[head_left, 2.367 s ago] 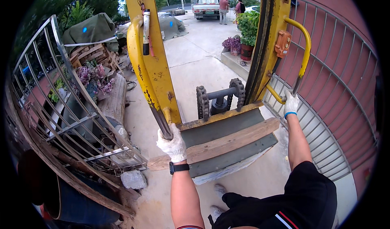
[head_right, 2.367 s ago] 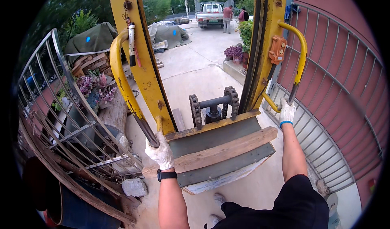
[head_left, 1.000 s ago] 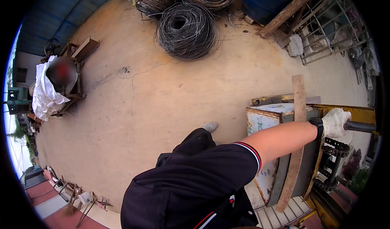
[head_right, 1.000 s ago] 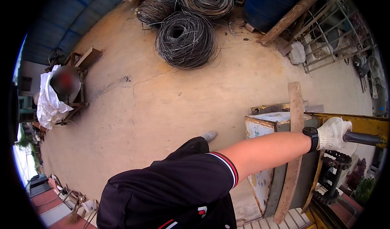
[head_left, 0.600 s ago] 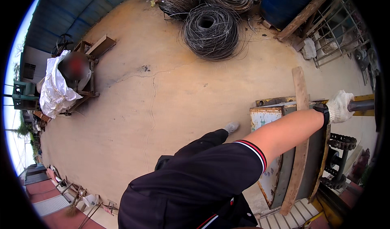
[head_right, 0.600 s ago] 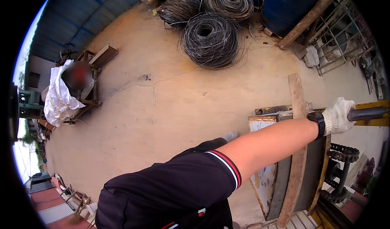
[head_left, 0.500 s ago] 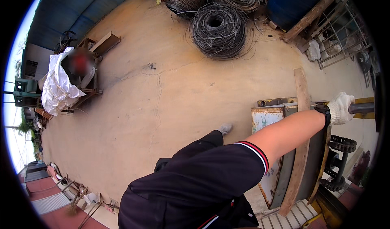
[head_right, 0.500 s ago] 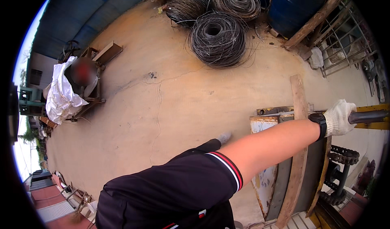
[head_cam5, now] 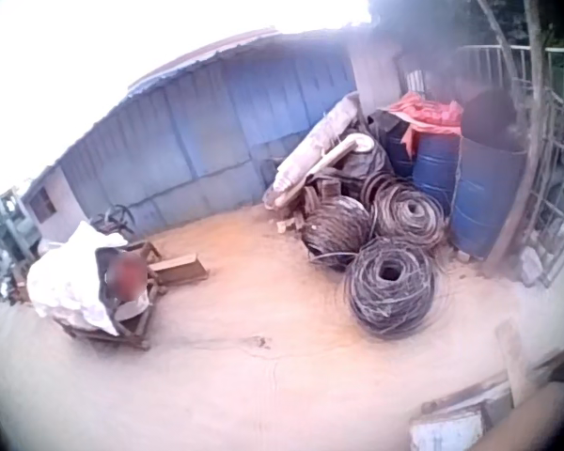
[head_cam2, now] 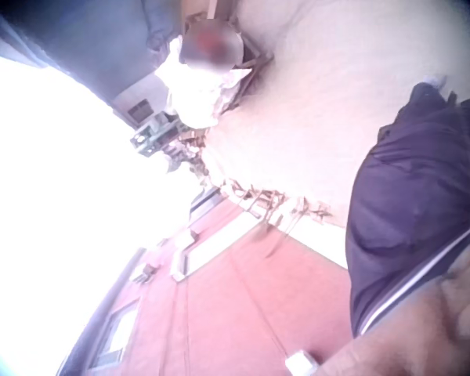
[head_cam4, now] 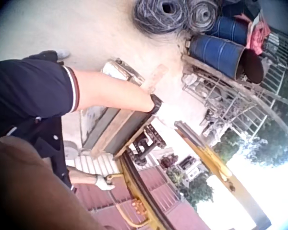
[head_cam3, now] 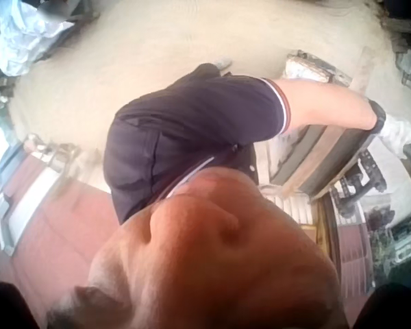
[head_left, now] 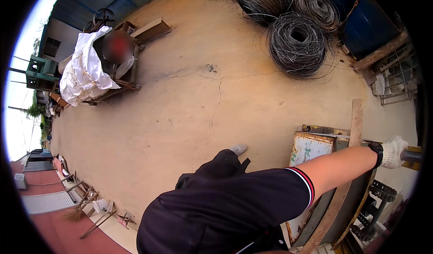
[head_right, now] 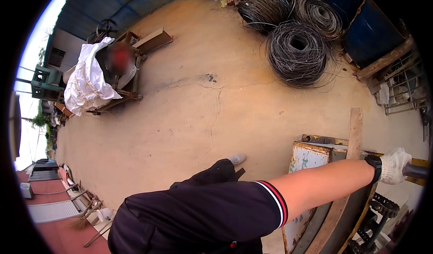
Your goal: The person operates a yellow manual pallet jack to transport a large black cylindrical object across a paved outdoor area. They lift the object from the ground, maneuver it past a parked white car, and place it onto the bed of a white pickup truck. A second person assists by guiding the object onto the truck bed.
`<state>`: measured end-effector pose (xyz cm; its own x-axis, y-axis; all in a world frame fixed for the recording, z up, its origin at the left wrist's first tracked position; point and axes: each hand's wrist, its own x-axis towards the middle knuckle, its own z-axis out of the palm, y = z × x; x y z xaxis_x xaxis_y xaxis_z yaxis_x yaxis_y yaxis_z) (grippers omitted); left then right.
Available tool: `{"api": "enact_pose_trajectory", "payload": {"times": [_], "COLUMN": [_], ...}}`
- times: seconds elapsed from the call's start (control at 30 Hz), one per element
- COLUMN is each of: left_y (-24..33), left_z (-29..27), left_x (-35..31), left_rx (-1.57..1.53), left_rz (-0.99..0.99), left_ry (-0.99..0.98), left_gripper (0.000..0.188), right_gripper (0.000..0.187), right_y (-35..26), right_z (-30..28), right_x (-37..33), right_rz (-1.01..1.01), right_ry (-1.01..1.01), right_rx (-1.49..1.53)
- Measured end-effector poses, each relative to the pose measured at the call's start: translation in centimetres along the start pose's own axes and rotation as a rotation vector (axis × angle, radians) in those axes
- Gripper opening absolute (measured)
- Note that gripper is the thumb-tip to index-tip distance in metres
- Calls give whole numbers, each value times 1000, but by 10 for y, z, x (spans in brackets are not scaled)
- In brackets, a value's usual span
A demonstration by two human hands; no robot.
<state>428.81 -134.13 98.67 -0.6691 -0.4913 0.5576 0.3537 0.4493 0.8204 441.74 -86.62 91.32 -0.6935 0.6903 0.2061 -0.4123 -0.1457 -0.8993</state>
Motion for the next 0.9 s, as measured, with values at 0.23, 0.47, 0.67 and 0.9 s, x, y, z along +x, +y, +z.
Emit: {"api": "enact_pose_trajectory", "payload": {"times": [0.23, 0.47, 0.67, 0.9], "left_y": [48, 87, 90, 142], "left_z": [-113, -211, -253, -364], "left_x": [-83, -137, -165, -193], "left_rx": [192, 508, 832, 860], "left_rz": [76, -33, -33, -97], "left_ry": [174, 50, -18, -187], "left_gripper": [40, 40, 77, 90], "right_gripper": [21, 20, 12, 11], "right_y": [-45, -118, -169, -180], "right_z": [-55, -89, -109, -161], "right_x": [-71, -187, -272, -324], "right_rz": [-123, -92, 153, -37], "right_ry": [-31, -198, -23, -80], "right_rx": [-66, 104, 187, 117]}}
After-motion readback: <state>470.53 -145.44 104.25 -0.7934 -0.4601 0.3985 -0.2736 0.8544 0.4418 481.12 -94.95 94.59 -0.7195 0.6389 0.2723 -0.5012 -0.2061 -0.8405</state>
